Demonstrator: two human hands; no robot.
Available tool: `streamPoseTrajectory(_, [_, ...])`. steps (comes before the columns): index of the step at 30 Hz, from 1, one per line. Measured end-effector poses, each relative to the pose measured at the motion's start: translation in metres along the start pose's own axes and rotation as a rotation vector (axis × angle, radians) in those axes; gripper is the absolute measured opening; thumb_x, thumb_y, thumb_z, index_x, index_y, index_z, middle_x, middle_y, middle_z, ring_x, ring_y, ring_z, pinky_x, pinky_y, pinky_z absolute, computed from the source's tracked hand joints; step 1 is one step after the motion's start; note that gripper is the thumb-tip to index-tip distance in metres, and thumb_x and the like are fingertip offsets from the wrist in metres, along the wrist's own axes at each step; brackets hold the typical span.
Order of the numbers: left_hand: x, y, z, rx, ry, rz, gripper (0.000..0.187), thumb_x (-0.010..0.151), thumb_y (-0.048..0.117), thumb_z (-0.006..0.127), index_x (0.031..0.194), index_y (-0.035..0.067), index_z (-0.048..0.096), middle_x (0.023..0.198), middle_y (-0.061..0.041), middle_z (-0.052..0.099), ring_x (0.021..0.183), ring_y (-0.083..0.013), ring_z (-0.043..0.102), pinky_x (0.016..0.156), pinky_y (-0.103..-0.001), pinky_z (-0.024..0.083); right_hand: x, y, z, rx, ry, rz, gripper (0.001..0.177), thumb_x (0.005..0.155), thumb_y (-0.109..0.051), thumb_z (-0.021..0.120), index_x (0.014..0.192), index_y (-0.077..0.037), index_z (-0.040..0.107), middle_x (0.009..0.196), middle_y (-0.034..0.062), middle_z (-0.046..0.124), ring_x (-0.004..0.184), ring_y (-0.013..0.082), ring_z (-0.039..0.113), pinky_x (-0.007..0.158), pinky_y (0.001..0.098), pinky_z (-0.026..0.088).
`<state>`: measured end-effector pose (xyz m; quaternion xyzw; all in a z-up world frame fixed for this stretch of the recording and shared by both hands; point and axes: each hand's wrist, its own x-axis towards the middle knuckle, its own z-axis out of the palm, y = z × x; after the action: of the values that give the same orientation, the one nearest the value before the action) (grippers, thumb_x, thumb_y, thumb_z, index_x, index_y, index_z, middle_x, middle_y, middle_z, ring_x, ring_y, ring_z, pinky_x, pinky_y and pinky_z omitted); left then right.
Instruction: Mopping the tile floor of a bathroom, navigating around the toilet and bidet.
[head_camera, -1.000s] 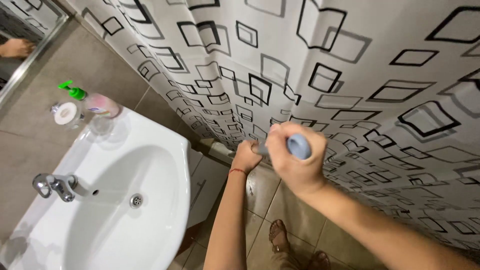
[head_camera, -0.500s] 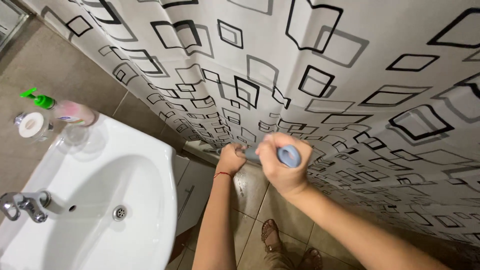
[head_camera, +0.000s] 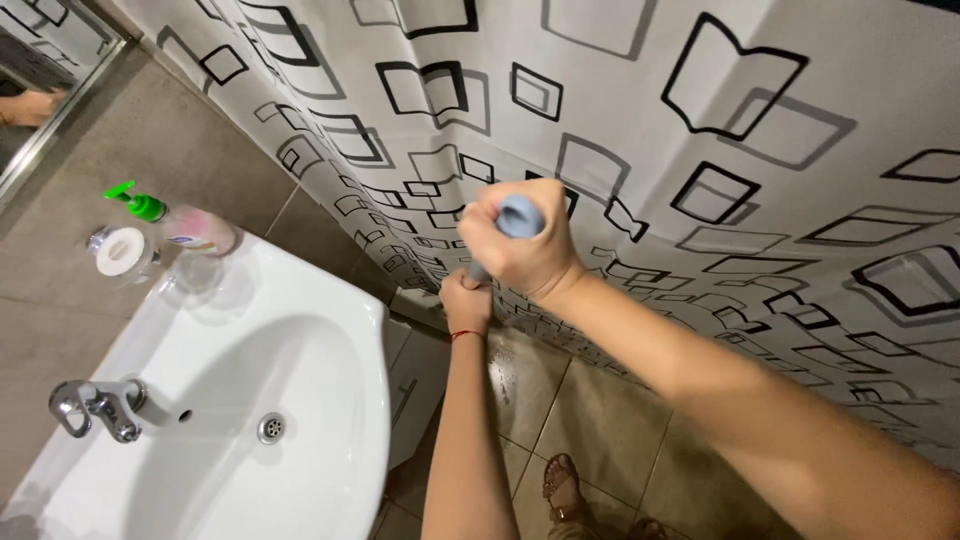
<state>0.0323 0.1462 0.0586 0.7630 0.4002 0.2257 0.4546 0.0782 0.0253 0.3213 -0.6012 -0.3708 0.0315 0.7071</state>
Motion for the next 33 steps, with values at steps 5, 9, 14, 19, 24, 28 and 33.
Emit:
streamPoseTrajectory(5, [-0.004, 0.016, 0.005, 0.005, 0.004, -0.100, 0.019, 0.076, 0.015, 0.062, 0.087, 0.002, 0.070, 0.073, -0.024, 0.066, 0.067, -0.0411, 0.065, 0.068, -0.044, 0.053, 0.002, -0.002, -0.011, 0.038, -0.035, 0.067, 0.025, 0.081, -0.001, 0.058, 0.057, -0.001, 0.055, 0.057, -0.0024, 0.059, 0.053, 0.0040, 0.054, 0.048, 0.0262, 0.044])
streamPoseTrajectory(9, [0.009, 0.008, 0.020, -0.041, -0.120, -0.067, 0.017, 0.077, 0.012, 0.063, 0.078, -0.005, 0.063, 0.070, -0.027, 0.062, 0.060, -0.0340, 0.061, 0.064, -0.044, 0.052, -0.006, -0.003, -0.013, -0.111, 0.107, 0.030, 0.029, 0.085, 0.002, 0.063, 0.060, 0.000, 0.050, 0.058, -0.0020, 0.050, 0.058, 0.0035, 0.044, 0.051, 0.0252, 0.037])
streamPoseTrajectory(14, [0.014, 0.005, 0.018, -0.007, -0.194, 0.029, 0.014, 0.069, 0.009, 0.066, 0.075, -0.003, 0.064, 0.064, -0.020, 0.061, 0.055, -0.0195, 0.059, 0.062, -0.037, 0.051, -0.015, -0.006, -0.010, -0.089, 0.249, 0.016, 0.027, 0.090, 0.004, 0.063, 0.066, 0.000, 0.053, 0.065, -0.0043, 0.055, 0.065, 0.0014, 0.049, 0.054, 0.0227, 0.041])
streamPoseTrajectory(19, [0.021, 0.003, 0.009, -0.010, -0.301, 0.125, 0.020, 0.068, 0.009, 0.071, 0.071, -0.005, 0.057, 0.058, -0.017, 0.051, 0.054, -0.0178, 0.042, 0.058, -0.037, 0.048, -0.015, -0.017, 0.003, -0.121, 0.340, 0.064, 0.025, 0.091, 0.003, 0.064, 0.069, 0.001, 0.054, 0.066, -0.0059, 0.056, 0.064, 0.0009, 0.050, 0.055, 0.0223, 0.042])
streamPoseTrajectory(24, [0.001, 0.013, -0.010, -0.079, -0.242, 0.078, 0.028, 0.071, 0.012, 0.073, 0.066, -0.005, 0.051, 0.056, -0.017, 0.040, 0.058, -0.0149, 0.035, 0.055, -0.038, 0.044, -0.015, -0.023, 0.015, -0.164, 0.292, 0.056, 0.029, 0.090, 0.004, 0.064, 0.066, 0.001, 0.049, 0.062, -0.0024, 0.051, 0.062, 0.0025, 0.045, 0.052, 0.0244, 0.038])
streamPoseTrajectory(28, [-0.012, 0.023, -0.015, -0.128, -0.192, -0.009, 0.039, 0.074, 0.013, 0.072, 0.066, -0.007, 0.039, 0.060, -0.016, 0.035, 0.061, -0.0138, 0.030, 0.053, -0.039, 0.039, -0.011, -0.036, 0.020, -0.210, 0.247, -0.017, 0.032, 0.089, 0.005, 0.063, 0.065, 0.000, 0.043, 0.060, 0.0011, 0.050, 0.060, 0.0037, 0.043, 0.051, 0.0254, 0.039])
streamPoseTrajectory(33, [-0.030, 0.046, -0.015, -0.113, -0.210, -0.052, 0.037, 0.082, 0.015, 0.063, 0.067, -0.007, 0.039, 0.054, -0.017, 0.039, 0.059, -0.0178, 0.026, 0.052, -0.041, 0.037, -0.002, -0.057, 0.015, -0.290, 0.237, 0.034, 0.032, 0.087, 0.001, 0.065, 0.061, 0.000, 0.046, 0.054, 0.0005, 0.050, 0.054, 0.0029, 0.044, 0.046, 0.0261, 0.037])
